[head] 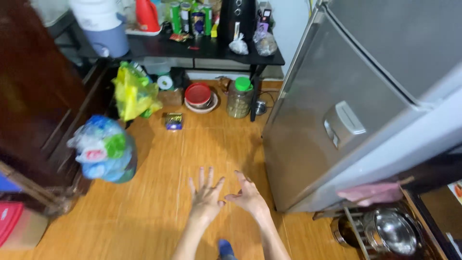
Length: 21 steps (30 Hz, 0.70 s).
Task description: Cleaning and preparing small snails or clams in a kitchen sink.
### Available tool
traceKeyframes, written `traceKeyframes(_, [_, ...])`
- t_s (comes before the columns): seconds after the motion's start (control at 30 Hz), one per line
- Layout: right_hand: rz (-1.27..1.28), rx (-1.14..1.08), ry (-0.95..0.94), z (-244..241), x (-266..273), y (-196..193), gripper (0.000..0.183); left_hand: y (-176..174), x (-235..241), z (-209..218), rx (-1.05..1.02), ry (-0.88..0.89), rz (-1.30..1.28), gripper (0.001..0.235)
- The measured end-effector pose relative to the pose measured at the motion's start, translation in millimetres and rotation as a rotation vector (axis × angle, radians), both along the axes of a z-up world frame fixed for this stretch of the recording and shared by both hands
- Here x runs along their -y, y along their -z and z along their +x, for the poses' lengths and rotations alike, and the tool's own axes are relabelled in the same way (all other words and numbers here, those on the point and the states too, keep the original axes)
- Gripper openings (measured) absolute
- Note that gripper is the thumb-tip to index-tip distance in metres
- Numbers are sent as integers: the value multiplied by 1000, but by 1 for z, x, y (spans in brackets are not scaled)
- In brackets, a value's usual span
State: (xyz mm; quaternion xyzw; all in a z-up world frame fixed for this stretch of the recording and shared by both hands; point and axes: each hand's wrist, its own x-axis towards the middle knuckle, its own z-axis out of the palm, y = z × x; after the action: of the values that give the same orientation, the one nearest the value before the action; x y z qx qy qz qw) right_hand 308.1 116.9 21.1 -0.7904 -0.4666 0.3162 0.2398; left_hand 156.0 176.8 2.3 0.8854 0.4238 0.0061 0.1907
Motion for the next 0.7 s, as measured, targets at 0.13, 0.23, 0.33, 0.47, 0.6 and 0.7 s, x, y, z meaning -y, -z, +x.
traceKeyframes(0.13, [-98,-14,69,81,-102,47,101,4,-87,79,-71,75,-103,79])
traceKeyframes(0.23, [284,188,-29,144,-189,80,102,9,-173,136,-41,73,-1,75])
traceKeyframes(0.33, [78,147,-14,168,-236,66,103,12,-227,168,25,67,-47,79])
traceKeyframes(0.47, [19,-73,59,207,-314,43,99,12,-307,204,-34,25,-94,77])
traceKeyframes(0.6, [16,-165,46,255,-397,51,104,33,-397,244,-32,-6,-96,77])
traceKeyframes(0.7, [108,-155,36,301,-475,56,102,50,-474,288,28,18,-102,76])
